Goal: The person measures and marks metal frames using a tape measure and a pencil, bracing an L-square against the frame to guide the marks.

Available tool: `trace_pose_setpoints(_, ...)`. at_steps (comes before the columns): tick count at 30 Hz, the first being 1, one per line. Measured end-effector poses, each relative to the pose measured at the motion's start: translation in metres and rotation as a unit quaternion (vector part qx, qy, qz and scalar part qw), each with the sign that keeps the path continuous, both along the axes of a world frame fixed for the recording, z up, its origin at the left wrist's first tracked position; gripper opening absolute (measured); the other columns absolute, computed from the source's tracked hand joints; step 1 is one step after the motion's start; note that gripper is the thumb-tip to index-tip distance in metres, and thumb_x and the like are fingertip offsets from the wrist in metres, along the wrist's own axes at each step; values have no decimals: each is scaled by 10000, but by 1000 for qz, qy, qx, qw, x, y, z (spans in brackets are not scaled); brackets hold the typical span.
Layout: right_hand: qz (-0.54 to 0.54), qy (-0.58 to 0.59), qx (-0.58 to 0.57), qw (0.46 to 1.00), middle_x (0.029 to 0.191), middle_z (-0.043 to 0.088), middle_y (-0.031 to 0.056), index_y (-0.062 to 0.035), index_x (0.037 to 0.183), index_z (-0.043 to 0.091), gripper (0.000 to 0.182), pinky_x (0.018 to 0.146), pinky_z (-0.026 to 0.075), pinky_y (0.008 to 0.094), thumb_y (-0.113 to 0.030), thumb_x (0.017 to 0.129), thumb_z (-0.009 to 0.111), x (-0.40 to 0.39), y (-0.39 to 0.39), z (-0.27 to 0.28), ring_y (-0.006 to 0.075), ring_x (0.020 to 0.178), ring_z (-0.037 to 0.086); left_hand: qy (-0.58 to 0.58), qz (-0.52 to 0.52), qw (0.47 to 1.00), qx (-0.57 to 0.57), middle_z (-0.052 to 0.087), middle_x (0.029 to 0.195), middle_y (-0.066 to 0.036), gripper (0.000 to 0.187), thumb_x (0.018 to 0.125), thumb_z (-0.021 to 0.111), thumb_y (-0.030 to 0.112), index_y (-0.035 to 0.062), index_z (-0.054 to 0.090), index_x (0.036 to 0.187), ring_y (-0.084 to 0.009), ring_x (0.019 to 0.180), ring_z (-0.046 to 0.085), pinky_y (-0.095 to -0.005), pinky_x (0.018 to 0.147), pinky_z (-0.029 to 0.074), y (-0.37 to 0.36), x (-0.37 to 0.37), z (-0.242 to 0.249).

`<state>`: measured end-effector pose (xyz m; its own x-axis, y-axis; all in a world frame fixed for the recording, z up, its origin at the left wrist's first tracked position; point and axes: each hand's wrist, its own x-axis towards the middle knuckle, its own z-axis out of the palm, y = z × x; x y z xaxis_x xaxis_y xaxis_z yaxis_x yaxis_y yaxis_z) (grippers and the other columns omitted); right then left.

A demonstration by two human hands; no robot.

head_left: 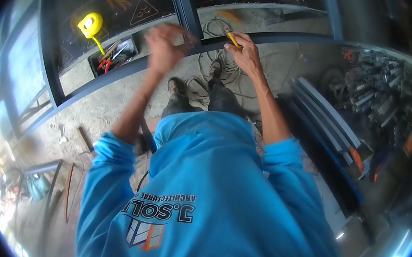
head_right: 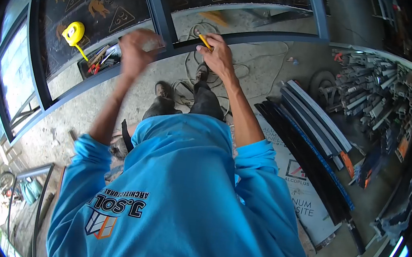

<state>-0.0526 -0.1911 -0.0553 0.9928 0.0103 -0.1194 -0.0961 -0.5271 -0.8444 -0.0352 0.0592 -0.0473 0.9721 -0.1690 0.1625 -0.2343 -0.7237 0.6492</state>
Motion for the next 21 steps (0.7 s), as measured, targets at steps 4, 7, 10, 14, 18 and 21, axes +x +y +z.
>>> trace_pose_setpoints(4, 76, 9, 14, 997, 1020, 610, 151, 10, 996, 663, 257, 756, 489, 354, -120, 779, 707, 7, 1, -3, 286, 909, 603, -3, 74, 997, 22, 561, 1218, 17, 279, 707, 779, 319, 221, 740, 965, -249, 1197, 404, -462, 1015, 223, -75, -39, -14)
trace_pose_setpoints(7, 68, 17, 1, 998, 944, 577, 108, -29, 973, 679, 204, 717, 482, 325, -99, 782, 701, 8, 4, -6, 236, 861, 596, 15, 116, 992, 41, 449, 1361, -5, 208, 714, 764, 269, 248, 753, 920, -329, 1314, 256, -507, 1070, 130, -83, -40, -17)
trace_pose_setpoints(10, 16, 62, 16, 998, 927, 571, 107, -38, 964, 680, 199, 713, 481, 324, -95, 775, 702, 6, 11, -2, 236, 819, 598, 24, 141, 990, 9, 431, 1365, -5, 153, 699, 740, 243, 230, 748, 852, -385, 1330, 219, -580, 1064, 88, -89, -36, -15)
trace_pose_setpoints(14, -16, 67, 6, 998, 885, 551, 108, -32, 918, 676, 167, 690, 477, 340, -99, 768, 705, 4, 19, -7, 237, 778, 596, 18, 181, 983, 11, 415, 1382, -15, 132, 686, 735, 223, 228, 748, 817, -385, 1349, 183, -580, 1071, 85, -96, -32, -22)
trace_pose_setpoints(18, -36, 8, -55, 998, 867, 550, 110, -30, 822, 633, 164, 606, 482, 384, -169, 785, 713, 3, 28, -19, 287, 728, 604, -7, 209, 978, 13, 424, 1352, -57, 86, 710, 711, 215, 175, 731, 785, -382, 1331, 203, -569, 1077, 93, -105, -33, -25)
trace_pose_setpoints(21, -66, -25, -61, 996, 879, 539, 112, -28, 855, 623, 195, 576, 475, 399, -204, 814, 696, 1, 36, -23, 302, 712, 598, -25, 235, 971, 22, 438, 1312, -85, 110, 741, 682, 205, 104, 704, 778, -369, 1311, 231, -556, 1076, 107, -116, -32, -26)
